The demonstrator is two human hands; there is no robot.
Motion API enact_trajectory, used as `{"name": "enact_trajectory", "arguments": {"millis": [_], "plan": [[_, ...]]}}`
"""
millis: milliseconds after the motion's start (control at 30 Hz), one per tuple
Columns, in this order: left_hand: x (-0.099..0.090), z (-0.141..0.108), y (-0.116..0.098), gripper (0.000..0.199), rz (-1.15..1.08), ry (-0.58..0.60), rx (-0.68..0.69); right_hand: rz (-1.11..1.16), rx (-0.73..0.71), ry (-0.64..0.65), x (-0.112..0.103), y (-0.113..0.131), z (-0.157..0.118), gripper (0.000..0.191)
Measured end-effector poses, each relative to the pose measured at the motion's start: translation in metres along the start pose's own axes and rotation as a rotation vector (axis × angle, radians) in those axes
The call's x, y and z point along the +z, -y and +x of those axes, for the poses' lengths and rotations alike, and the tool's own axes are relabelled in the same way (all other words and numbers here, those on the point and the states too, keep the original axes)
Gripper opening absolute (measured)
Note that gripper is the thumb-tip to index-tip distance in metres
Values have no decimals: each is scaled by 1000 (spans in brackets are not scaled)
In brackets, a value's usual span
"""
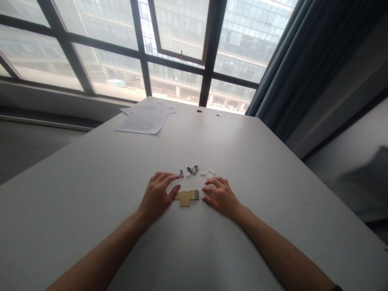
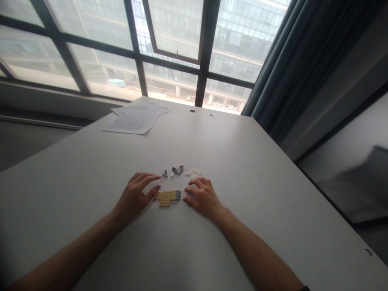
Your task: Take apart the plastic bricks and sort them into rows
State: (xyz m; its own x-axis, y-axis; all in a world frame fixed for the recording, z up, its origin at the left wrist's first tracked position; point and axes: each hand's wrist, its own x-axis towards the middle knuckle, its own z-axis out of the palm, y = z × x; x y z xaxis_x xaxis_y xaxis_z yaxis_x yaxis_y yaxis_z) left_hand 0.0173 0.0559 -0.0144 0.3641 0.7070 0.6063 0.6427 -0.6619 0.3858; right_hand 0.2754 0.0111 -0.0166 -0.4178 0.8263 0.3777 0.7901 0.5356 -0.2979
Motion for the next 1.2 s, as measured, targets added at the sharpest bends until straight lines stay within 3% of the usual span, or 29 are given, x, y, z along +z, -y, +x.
{"name": "enact_trajectory", "arguments": {"millis": [733, 1000, 1200], "plan": [[0, 0, 0, 22, 3, 10, 1, -19, -11, -1, -1, 0, 1, 25], [0, 0, 1, 22, -13, 13, 3, -234, 230, -83, -15, -18, 2, 13], [1, -1, 2, 21, 1, 9, 2, -221, 410, -103, -15, -26, 7, 23]]}}
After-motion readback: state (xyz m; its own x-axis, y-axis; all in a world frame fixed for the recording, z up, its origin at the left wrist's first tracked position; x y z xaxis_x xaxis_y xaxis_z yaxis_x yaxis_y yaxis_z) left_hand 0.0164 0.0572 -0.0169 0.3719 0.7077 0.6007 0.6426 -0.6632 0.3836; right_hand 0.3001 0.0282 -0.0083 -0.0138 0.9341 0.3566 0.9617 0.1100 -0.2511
